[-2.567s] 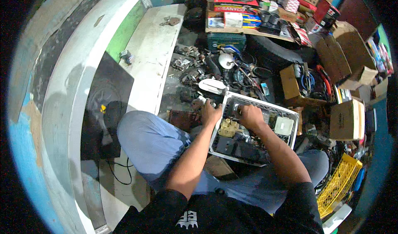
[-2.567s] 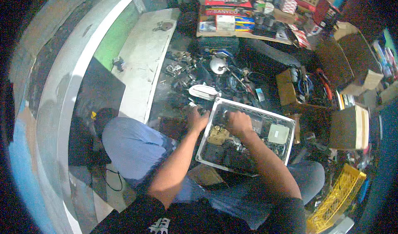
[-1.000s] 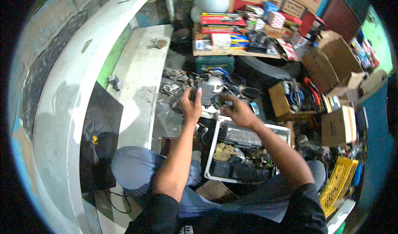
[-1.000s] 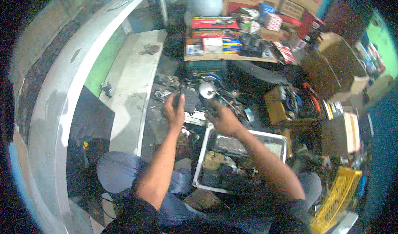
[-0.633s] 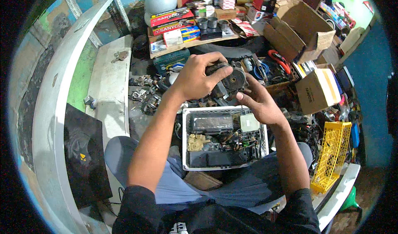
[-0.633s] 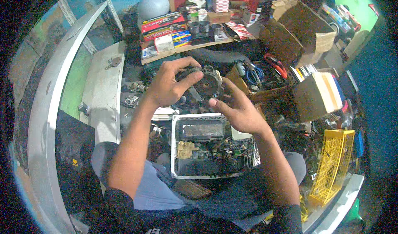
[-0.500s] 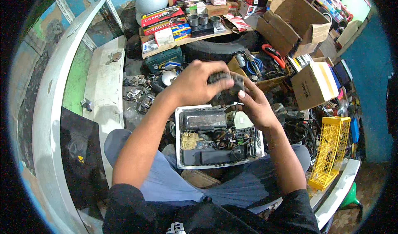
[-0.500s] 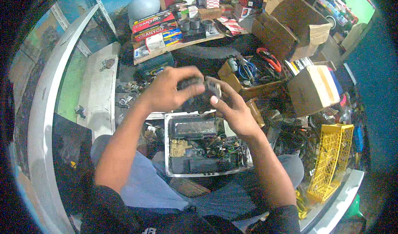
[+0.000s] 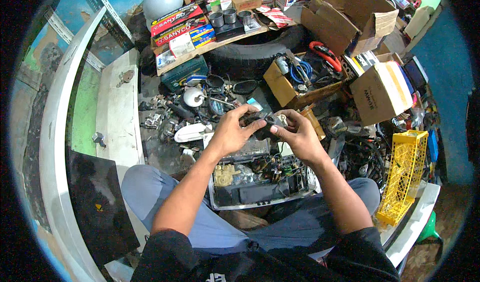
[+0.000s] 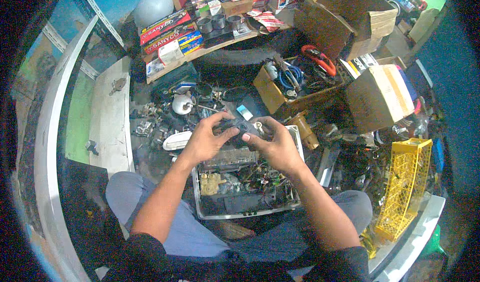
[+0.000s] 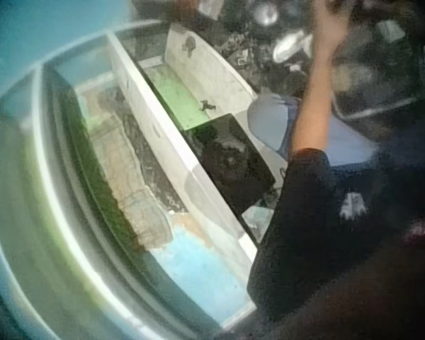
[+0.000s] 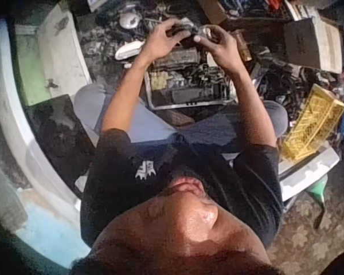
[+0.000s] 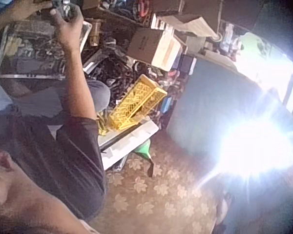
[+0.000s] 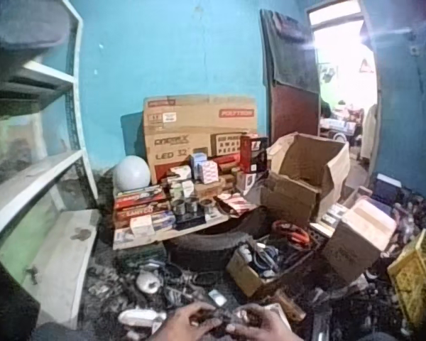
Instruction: The person sits on the floor in a cluttered workshop and works on the internal components of a disassembled white appliance. They handle various wires, connectors, and mechanical parts, moving them around within the chassis and occasionally placing them into a yellow crate. The person also handles a black cylindrical component and a white plastic part, seemingly organizing or inspecting the internal assembly.
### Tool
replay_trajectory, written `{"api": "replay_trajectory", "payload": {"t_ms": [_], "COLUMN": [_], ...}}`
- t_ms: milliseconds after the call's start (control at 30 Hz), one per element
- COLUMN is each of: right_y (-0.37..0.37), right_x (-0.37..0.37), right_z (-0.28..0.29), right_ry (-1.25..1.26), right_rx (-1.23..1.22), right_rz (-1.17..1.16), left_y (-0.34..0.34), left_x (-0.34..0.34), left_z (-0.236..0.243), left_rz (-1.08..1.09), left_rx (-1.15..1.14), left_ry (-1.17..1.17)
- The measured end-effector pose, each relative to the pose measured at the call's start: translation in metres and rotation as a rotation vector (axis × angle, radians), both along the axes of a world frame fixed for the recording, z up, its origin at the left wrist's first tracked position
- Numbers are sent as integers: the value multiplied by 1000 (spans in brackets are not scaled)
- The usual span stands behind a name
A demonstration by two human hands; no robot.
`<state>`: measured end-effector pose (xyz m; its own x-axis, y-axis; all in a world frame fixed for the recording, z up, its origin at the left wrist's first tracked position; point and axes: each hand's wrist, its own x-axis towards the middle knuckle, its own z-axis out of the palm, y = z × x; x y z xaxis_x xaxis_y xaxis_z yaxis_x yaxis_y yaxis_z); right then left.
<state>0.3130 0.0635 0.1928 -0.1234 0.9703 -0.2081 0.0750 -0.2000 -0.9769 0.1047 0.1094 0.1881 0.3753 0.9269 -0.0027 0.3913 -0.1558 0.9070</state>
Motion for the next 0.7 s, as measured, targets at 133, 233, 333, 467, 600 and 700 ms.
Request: {"api": "replay_trajectory", "payload": {"t_ms": [133, 233, 333, 467, 600, 700], "right_y": [12, 18, 22, 21, 22, 23], "right_x": [0, 1, 3, -6, -11, -13], "right_z": [-7, -3, -3, -8, -9, -5], "right_ry": [-200, -186, -326, -239, -55, -27], "right_rx": [248, 197, 262, 292, 226, 218], "right_rz": [-50, -41, 15, -17, 1, 26], "left_y": [12, 14, 13, 9, 6, -3], "left_x": [0, -3, -9, -15, -19, -19], "left_z": [-15, -10, -11, -20, -33, -27], "left_rz": [21, -13, -72, 17, 106, 173], "left_rx": [52, 44, 41, -96, -402, -598], "left_ry": [-60, -65, -116, -314, -516, -682]}}
